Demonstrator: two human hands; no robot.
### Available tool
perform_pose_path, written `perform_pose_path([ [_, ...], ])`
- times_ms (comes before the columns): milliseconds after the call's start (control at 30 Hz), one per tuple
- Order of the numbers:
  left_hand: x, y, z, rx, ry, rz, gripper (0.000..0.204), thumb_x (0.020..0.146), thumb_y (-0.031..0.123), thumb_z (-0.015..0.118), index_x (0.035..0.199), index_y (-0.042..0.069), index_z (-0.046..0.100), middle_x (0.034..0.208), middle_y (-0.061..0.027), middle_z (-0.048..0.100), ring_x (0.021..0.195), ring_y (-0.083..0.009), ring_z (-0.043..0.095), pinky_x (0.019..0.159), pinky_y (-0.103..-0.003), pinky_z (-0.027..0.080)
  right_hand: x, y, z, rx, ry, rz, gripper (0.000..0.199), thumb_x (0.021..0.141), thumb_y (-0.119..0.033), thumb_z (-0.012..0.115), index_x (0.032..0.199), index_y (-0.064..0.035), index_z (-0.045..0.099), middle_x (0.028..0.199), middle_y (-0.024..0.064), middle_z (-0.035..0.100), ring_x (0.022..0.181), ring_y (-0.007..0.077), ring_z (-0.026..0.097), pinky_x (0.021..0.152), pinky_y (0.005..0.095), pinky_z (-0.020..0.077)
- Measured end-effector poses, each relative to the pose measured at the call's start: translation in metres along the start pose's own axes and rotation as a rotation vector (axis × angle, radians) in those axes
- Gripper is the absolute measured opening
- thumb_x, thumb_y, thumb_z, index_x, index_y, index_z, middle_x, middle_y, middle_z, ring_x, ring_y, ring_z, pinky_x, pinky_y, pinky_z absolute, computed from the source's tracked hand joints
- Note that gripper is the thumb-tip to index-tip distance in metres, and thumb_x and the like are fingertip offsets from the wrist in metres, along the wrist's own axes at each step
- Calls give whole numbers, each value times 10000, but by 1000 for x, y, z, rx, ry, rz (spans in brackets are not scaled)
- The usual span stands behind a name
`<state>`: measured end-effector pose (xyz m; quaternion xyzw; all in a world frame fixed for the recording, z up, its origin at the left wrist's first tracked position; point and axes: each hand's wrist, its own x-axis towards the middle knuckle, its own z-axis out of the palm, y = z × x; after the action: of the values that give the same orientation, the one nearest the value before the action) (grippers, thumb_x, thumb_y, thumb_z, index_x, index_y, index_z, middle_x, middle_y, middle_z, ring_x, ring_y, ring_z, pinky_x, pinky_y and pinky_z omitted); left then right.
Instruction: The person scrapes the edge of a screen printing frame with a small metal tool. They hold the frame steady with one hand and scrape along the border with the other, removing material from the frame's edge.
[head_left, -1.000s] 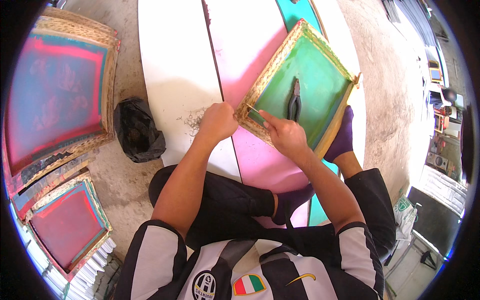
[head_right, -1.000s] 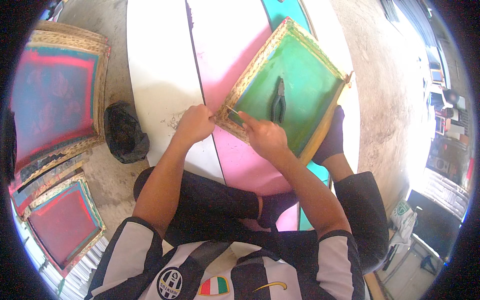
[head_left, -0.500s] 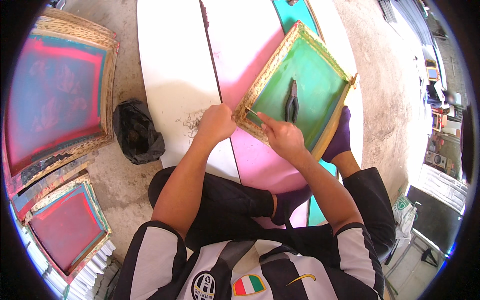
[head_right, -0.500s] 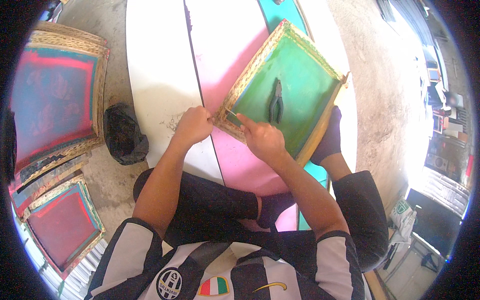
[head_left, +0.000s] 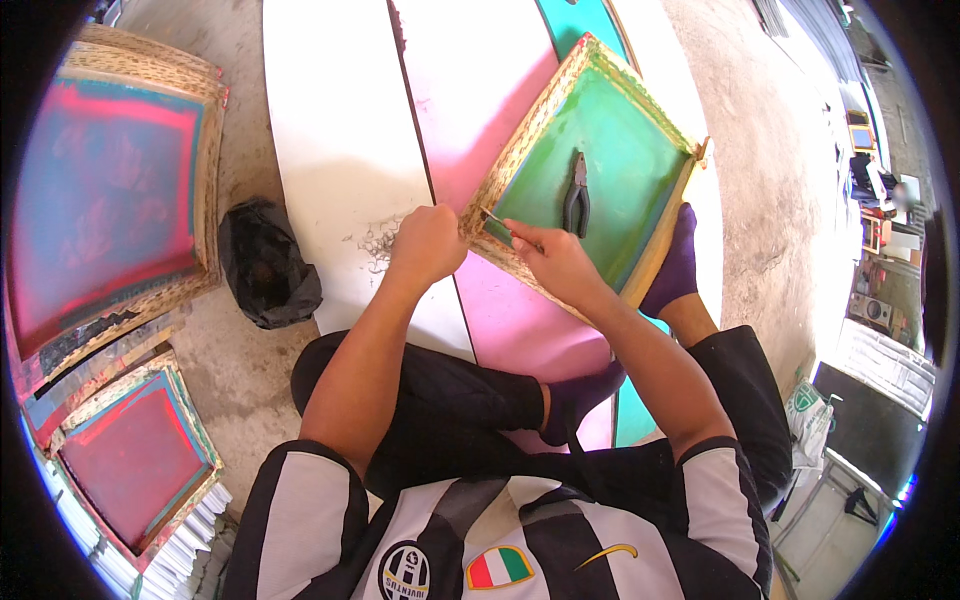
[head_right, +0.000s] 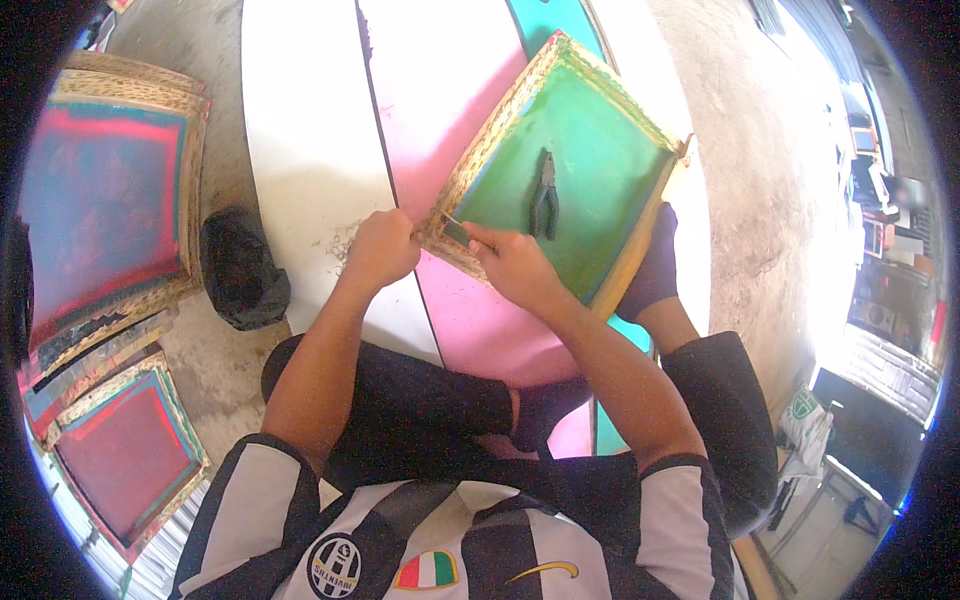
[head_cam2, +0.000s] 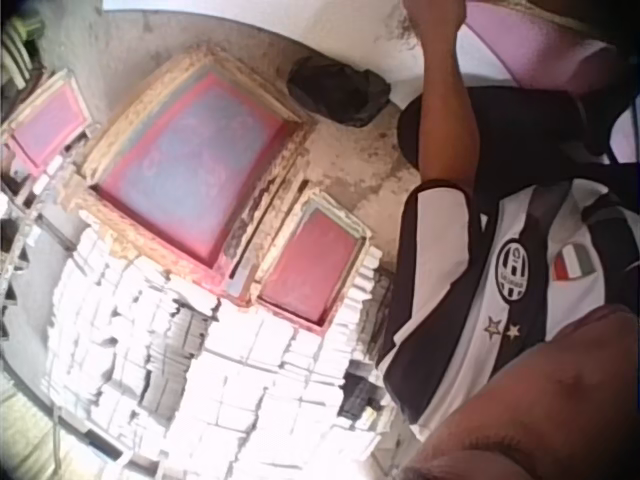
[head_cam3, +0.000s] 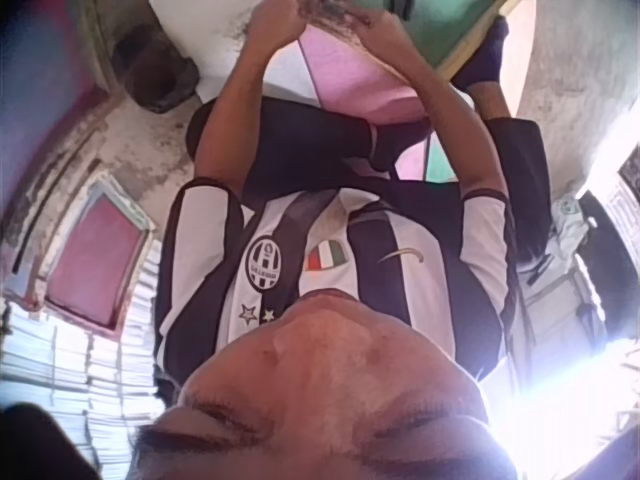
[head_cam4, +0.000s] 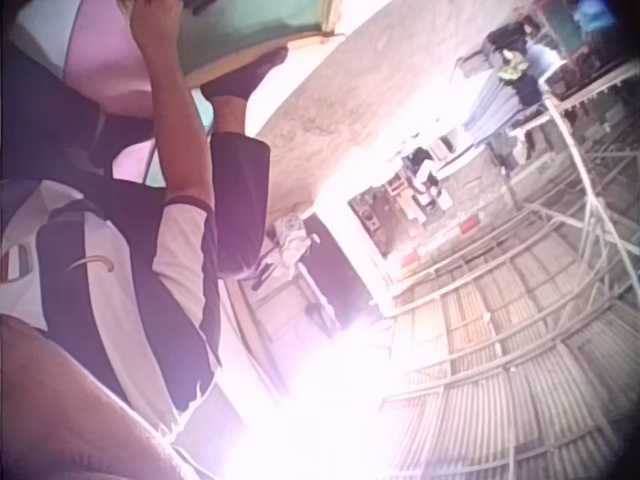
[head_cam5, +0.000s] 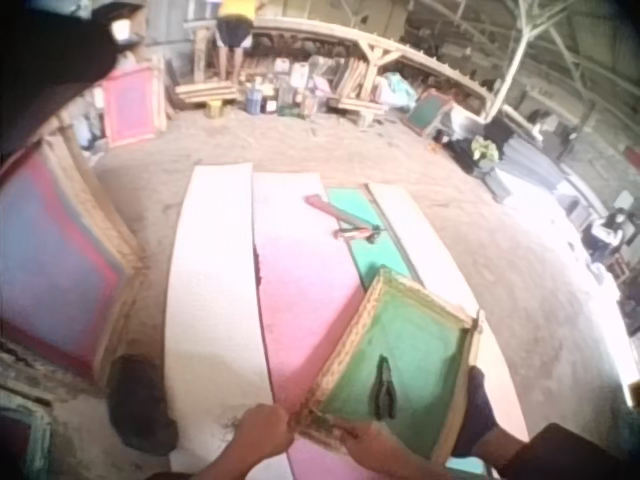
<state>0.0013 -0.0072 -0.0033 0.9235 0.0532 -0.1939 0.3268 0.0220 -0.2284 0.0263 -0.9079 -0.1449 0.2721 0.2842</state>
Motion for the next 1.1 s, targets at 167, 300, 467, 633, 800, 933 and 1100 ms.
perform_pose_path([
  [167, 0, 0, 0, -19, -3, 15, 187, 773, 105, 639, 730, -71, 684, 755, -312, 661, 773, -470, 686, 745, -530, 554, -1, 20, 17, 104, 91, -81, 372, 976, -223, 631, 1337, -140, 659, 939, 219, 730, 808, 399, 719, 755, 423, 568],
  [300, 3, -5, 1, -67, -18, -2, 165, 760, 92, 637, 713, -58, 685, 745, -299, 657, 771, -462, 684, 741, -527, 549, 3, 20, 16, 436, -71, 172, 354, 989, -190, 634, 1340, -162, 672, 819, 159, 693, 715, 247, 670, 676, 381, 530],
  [467, 0, -6, -5, -146, -49, -38, 145, 770, 81, 631, 713, -35, 697, 735, -280, 658, 769, -453, 681, 737, -520, 544, -4, 24, 24, -3, 165, -130, 342, 978, -245, 643, 1315, -210, 688, 920, 170, 747, 762, 404, 717, 733, 425, 578],
  [633, 1, -5, -7, -133, -69, -44, 153, 785, 83, 638, 705, -36, 691, 732, -276, 660, 757, -448, 679, 734, -515, 541, -1, 15, 16, 10, 85, -57, 356, 968, -250, 662, 1319, -197, 684, 984, 198, 740, 830, 364, 728, 792, 403, 575],
  [800, 3, -10, -4, -131, -63, -35, 183, 815, 99, 644, 707, -43, 684, 710, -276, 654, 728, -436, 682, 708, -504, 543, 8, 20, 10, 452, -86, 146, 361, 996, -250, 624, 1332, -122, 667, 1037, 150, 759, 878, 247, 728, 843, 352, 553],
  [933, 1, -6, -8, -175, -93, -70, 206, 834, 114, 639, 709, -45, 681, 685, -278, 644, 702, -438, 678, 694, -507, 540, 9, 15, -1, 393, -124, 133, 378, 1042, -230, 579, 1391, -91, 622, 826, 20, 640, 682, 105, 561, 651, 269, 467],
  [1100, 4, -10, -3, -117, -57, -27, 207, 842, 126, 653, 741, -51, 687, 720, -283, 648, 734, -441, 681, 718, -511, 538, 13, 6, -12, 413, -165, 270, 354, 1020, -245, 605, 1361, -162, 654, 966, 97, 752, 732, 215, 696, 692, 352, 545],
])
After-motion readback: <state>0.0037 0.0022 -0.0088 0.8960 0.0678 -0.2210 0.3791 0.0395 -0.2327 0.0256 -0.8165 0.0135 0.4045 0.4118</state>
